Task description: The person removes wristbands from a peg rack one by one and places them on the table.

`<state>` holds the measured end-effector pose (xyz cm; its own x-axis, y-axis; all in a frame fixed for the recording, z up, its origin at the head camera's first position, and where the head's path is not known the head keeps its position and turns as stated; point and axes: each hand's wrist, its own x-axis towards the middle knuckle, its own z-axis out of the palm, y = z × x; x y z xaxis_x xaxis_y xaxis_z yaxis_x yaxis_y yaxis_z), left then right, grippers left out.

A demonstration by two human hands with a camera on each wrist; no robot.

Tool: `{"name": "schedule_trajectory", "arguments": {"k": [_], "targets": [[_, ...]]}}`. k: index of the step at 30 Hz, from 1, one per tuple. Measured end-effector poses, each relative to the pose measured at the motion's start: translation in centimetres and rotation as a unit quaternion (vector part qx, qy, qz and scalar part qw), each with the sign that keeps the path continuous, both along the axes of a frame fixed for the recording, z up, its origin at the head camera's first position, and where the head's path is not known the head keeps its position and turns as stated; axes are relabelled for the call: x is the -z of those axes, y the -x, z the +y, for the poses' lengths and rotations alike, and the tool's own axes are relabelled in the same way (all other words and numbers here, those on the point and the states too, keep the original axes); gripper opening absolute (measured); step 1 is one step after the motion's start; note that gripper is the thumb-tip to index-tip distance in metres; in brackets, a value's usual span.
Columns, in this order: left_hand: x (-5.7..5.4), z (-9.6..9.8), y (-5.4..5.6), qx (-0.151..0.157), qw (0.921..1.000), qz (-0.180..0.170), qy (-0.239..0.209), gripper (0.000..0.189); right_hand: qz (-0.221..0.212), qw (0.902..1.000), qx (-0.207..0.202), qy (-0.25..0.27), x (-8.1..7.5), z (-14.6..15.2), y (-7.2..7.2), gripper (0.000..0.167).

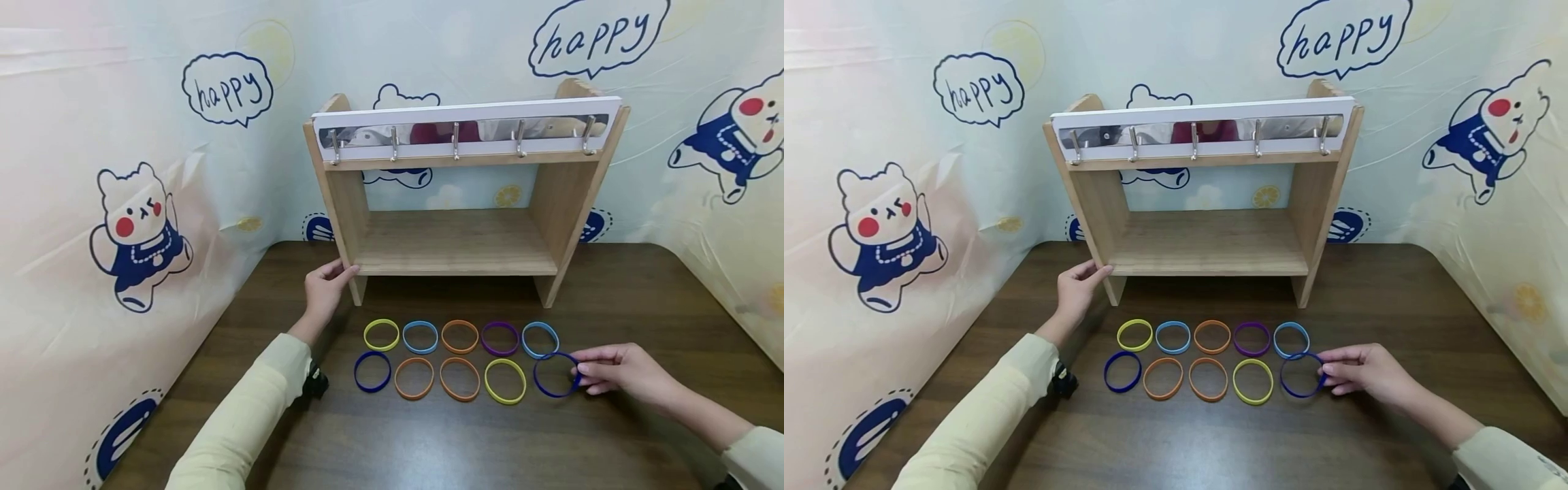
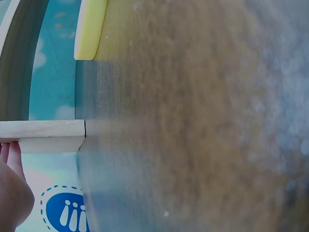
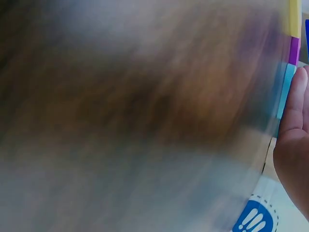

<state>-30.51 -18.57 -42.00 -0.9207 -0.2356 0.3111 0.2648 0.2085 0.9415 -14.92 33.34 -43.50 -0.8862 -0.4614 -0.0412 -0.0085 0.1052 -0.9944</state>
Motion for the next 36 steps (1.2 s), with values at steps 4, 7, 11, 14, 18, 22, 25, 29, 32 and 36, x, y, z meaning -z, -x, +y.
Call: {"name": "schedule_trajectory", "arguments": {"k": [4,7,11,14,18,22,25,29,32,36], "targets": [[0.0,0.0,0.1,0.0,1.0,0.001,-0.002,0.046,-0.014,0.9997,-0.012,0.017,0.2,0.4,-0.1,0.024],[0.0,0.0,0.1,0.0,1.0,0.003,-0.006,0.046,-0.018,0.9993,-0.023,0.024,0.4,0.5,-0.1,0.029],[0.1,0.0,0.1,0.0,1.0,-0.003,-0.003,0.046,-0.017,0.9991,-0.032,0.022,0.7,0.5,-0.1,0.031],[0.0,0.0,0.0,0.001,1.0,-0.008,0.0,0.048,-0.016,0.9994,-0.029,0.013,0.9,0.4,-0.1,0.026],[0.0,-0.1,0.1,0.001,1.0,-0.006,0.0,0.047,-0.013,0.9997,-0.019,-0.008,0.9,0.2,-0.1,0.023],[-0.1,0.0,0.1,0.001,1.0,-0.004,-0.003,0.046,-0.003,0.9991,-0.011,-0.041,0.9,-0.1,0.0,0.032],[-0.2,0.0,0.0,0.002,1.0,-0.006,-0.004,0.046,0.0,0.9978,-0.003,-0.066,0.8,-0.3,0.0,0.035],[-0.3,0.0,-0.1,0.003,1.0,-0.009,0.001,0.049,0.0,0.9966,0.006,-0.082,0.8,-0.4,0.0,0.035],[-0.2,0.0,-0.1,0.001,1.0,-0.009,0.004,0.05,0.006,0.9965,0.004,-0.083,0.8,-0.5,0.0,0.035],[-0.1,-0.1,0.0,-0.002,1.0,-0.006,0.005,0.049,0.012,0.9961,0.003,-0.087,0.8,-0.6,0.0,0.035]]}}
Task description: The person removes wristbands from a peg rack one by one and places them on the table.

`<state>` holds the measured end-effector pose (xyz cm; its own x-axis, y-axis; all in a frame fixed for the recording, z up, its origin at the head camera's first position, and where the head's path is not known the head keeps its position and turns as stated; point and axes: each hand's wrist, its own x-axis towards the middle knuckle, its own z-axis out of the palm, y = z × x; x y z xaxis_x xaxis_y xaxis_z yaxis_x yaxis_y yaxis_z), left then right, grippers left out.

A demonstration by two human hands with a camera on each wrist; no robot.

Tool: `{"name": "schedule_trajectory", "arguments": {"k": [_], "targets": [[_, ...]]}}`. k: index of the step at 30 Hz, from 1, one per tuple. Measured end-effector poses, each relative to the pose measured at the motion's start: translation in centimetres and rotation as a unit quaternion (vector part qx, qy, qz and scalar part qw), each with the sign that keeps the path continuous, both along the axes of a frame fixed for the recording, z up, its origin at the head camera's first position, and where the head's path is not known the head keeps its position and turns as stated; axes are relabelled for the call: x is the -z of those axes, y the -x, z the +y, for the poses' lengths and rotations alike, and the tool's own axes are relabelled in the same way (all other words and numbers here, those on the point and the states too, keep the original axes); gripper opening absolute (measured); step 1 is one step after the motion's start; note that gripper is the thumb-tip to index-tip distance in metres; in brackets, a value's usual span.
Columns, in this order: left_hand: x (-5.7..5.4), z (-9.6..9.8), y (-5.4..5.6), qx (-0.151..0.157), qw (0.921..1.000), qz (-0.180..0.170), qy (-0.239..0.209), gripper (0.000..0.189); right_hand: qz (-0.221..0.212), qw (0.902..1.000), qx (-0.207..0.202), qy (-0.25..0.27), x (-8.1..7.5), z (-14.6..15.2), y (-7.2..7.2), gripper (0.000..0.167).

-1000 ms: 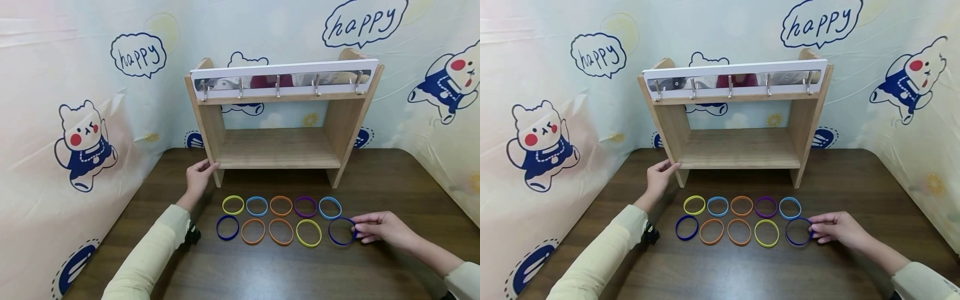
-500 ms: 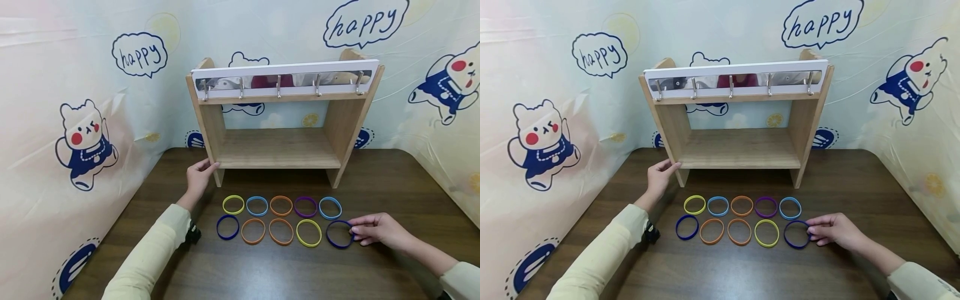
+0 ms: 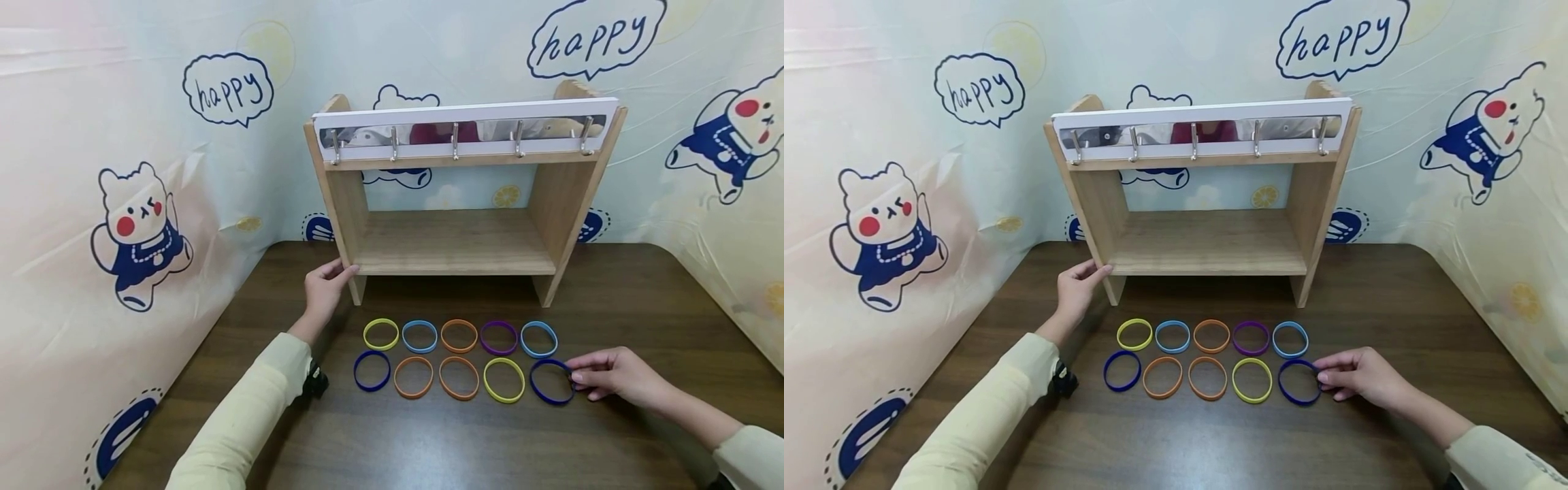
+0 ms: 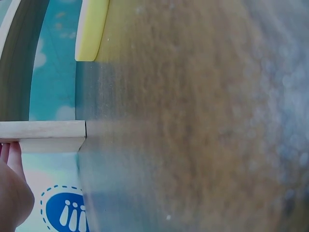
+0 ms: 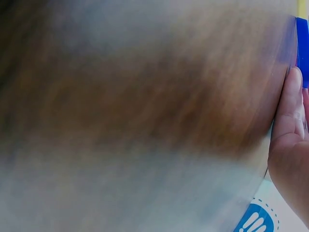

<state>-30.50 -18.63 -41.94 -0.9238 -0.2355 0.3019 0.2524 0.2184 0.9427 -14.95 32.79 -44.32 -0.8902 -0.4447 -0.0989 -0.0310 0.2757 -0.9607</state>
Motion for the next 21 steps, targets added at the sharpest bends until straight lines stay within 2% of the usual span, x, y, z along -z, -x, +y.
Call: {"name": "schedule_trajectory", "arguments": {"k": [10,17,18,21], "targets": [[-0.09,0.0,0.05,-0.001,0.9999,0.006,-0.009,0.045,0.011,0.9999,0.005,-0.007,-0.06,-0.07,-0.03,0.035],[-0.06,-0.42,0.04,0.0,1.0,0.006,-0.004,0.048,0.016,0.9998,0.009,-0.006,-0.45,-0.08,-0.02,0.036],[-0.45,-0.4,-0.26,0.003,1.0,0.002,-0.001,0.047,0.019,0.9998,0.01,-0.006,-0.51,-0.03,0.0,0.037],[-0.67,-0.65,-0.46,0.009,0.9999,0.003,0.008,0.048,0.027,0.9995,0.015,-0.007,-0.82,0.24,0.25,0.039]]}}
